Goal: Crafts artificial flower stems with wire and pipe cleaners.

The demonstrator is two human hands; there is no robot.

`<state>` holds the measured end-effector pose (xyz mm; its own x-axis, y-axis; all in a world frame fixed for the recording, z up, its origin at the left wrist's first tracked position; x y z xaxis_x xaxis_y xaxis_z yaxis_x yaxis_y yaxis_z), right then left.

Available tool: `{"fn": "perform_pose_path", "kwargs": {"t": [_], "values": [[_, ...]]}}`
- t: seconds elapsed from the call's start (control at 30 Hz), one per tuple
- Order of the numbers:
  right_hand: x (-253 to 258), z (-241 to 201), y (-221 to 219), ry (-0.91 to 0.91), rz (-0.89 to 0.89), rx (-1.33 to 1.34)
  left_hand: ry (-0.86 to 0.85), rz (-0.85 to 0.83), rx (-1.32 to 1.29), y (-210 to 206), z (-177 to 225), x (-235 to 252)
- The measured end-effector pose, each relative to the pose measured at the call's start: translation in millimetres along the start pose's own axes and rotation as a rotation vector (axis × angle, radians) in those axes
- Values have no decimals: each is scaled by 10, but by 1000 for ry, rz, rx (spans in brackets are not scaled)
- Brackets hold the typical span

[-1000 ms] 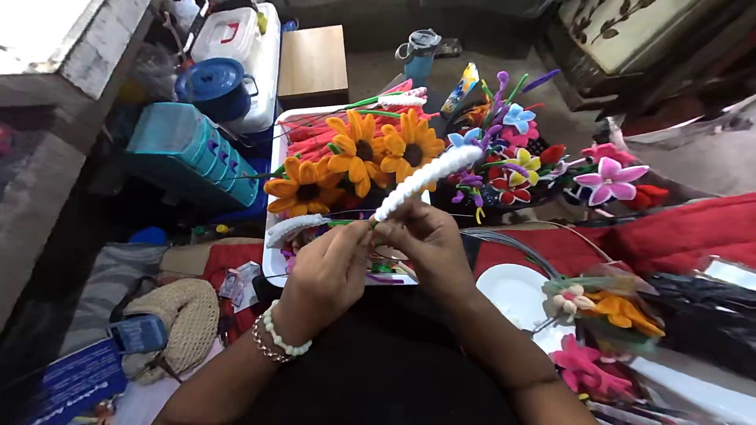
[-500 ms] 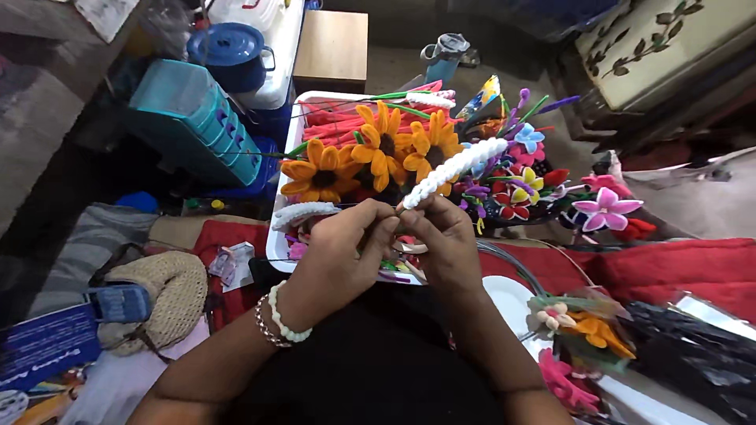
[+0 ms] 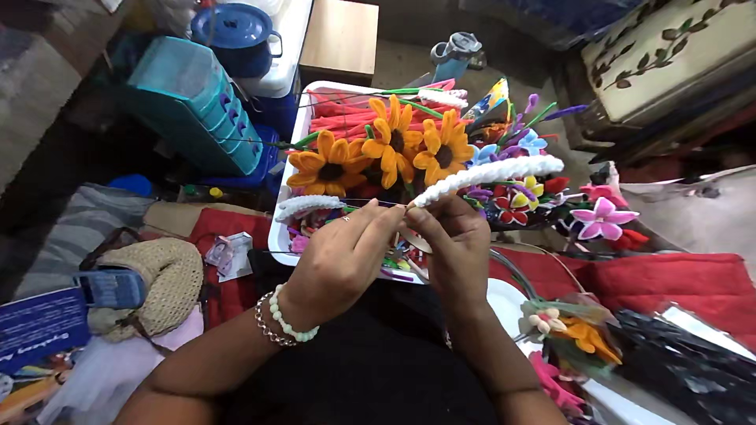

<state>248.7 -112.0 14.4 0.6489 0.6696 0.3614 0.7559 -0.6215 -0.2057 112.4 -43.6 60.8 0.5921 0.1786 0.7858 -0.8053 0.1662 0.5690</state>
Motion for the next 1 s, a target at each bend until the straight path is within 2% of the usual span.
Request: {"fn": "perform_pose_path", "kwargs": {"t": [0.13,0.27,0.4,0.67,0.87,1.0], "values": [[2,-18,-18,65,3,-61,-15,7,-5,-5,-13,22],[-4,-57,-30,124,-3,-60,8,52,-124,23,-40,62],[8,-25,-51,87,-54,27,93,80,-271,34,-102,82],[83,-11,-85,37,-106,129,309,8,-627,-87,-296,65],[122,-5,-66,96,-50,-109,268,-81,-394,-26,-305,93],[138,-38,-109,102,-44,-159,161,10,-161,16,-235,48]]}}
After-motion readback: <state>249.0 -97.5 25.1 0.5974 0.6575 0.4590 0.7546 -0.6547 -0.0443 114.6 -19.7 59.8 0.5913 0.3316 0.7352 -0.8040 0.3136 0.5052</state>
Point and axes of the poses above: each hand's wrist, its own x-axis towards the middle knuckle, its own y-axis out of the back of the hand, z = x × y, the point moved 7 cm from there along x, towards the middle knuckle
